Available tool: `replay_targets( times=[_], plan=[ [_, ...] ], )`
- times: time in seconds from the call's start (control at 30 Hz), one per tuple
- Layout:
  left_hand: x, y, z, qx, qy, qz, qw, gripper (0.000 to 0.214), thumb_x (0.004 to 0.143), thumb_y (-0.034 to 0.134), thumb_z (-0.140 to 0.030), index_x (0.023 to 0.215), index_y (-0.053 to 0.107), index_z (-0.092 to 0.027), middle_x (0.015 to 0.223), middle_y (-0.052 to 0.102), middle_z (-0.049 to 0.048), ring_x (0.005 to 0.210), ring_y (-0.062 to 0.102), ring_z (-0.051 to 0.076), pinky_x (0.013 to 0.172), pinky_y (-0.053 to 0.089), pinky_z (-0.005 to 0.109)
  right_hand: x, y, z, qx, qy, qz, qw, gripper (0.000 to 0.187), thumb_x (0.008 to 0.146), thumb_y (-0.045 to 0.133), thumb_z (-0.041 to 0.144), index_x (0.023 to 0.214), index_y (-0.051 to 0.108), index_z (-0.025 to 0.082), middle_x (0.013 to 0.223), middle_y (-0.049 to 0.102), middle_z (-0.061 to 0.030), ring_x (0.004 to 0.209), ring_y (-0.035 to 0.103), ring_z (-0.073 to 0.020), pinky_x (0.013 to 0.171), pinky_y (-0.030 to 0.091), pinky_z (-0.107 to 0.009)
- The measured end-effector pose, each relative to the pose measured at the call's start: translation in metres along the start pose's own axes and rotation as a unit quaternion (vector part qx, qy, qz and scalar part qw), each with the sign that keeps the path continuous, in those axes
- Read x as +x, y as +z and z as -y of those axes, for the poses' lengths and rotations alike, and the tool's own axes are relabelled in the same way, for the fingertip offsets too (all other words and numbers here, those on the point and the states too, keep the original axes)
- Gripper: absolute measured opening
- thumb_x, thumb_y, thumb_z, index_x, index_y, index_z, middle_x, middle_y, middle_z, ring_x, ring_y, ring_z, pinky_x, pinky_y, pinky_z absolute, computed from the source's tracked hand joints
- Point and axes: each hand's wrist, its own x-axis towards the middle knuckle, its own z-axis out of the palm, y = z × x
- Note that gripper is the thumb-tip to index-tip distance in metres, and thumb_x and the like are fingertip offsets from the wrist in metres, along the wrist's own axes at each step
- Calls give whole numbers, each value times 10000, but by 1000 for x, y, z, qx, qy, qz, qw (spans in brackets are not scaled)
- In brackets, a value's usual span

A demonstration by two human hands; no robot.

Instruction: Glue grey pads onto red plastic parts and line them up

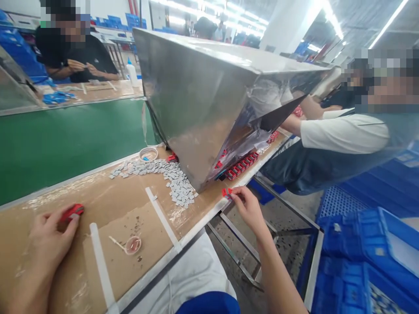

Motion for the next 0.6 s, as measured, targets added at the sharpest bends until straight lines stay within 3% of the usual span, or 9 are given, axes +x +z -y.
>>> replay_targets(
  times=[0.07, 0.13, 0.23, 0.37, 0.43, 0.53, 0.6],
  plan=[
    [-1, -5, -4, -3, -1, -21, 1000, 224, 789, 571, -460, 957, 686, -368, 779, 529, 7, 824, 608, 263, 748, 563, 420, 12, 3, -31, -124, 5, -68, 990, 238, 943, 504, 379, 865, 597, 174, 846, 641, -92, 749, 605, -217, 705, 489, -342],
    [-2, -12, -9, -37, -6, -25, 999, 181, 763, 589, -442, 904, 669, -360, 777, 557, -7, 763, 595, 241, 688, 541, 384, 23, 12, -48, -171, -1, -84, 982, 232, 928, 499, 368, 847, 600, 176, 856, 618, -94, 712, 584, -209, 695, 484, -343],
    [-6, -26, -19, -106, -74, -28, 991, 120, 735, 620, -402, 832, 650, -338, 750, 582, -21, 657, 557, 212, 570, 479, 336, 39, 28, -57, -189, -8, -88, 978, 213, 914, 504, 352, 850, 621, 185, 912, 596, -95, 708, 575, -199, 718, 491, -347],
    [-12, -39, -29, -237, -158, -38, 958, 128, 786, 649, -438, 873, 698, -359, 969, 670, -22, 946, 604, 250, 498, 460, 292, 62, 41, -64, -213, 2, -123, 969, 237, 925, 483, 353, 913, 649, 185, 966, 579, -108, 780, 587, -226, 743, 499, -370],
    [-12, -37, -29, -350, -212, -41, 912, 116, 774, 702, -429, 853, 720, -346, 1029, 702, -63, 941, 620, 221, 463, 463, 254, 72, 43, -68, -223, 10, -142, 964, 254, 931, 473, 355, 934, 652, 176, 984, 574, -117, 802, 592, -233, 748, 503, -381],
    [-8, -30, -23, -509, -301, -43, 805, 172, 664, 810, -416, 732, 716, -290, 866, 745, -79, 770, 636, 174, 455, 502, 218, 77, 35, -68, -229, 11, -154, 961, 265, 935, 467, 359, 946, 645, 164, 978, 583, -126, 814, 599, -237, 750, 511, -383],
    [-6, -26, -21, -573, -344, -19, 743, 258, 637, 835, -477, 745, 725, -270, 805, 750, -61, 771, 647, 162, 534, 563, 217, 69, 26, -60, -227, 5, -161, 961, 276, 942, 459, 364, 964, 637, 154, 976, 600, -135, 793, 603, -232, 738, 513, -376]
  ],
)
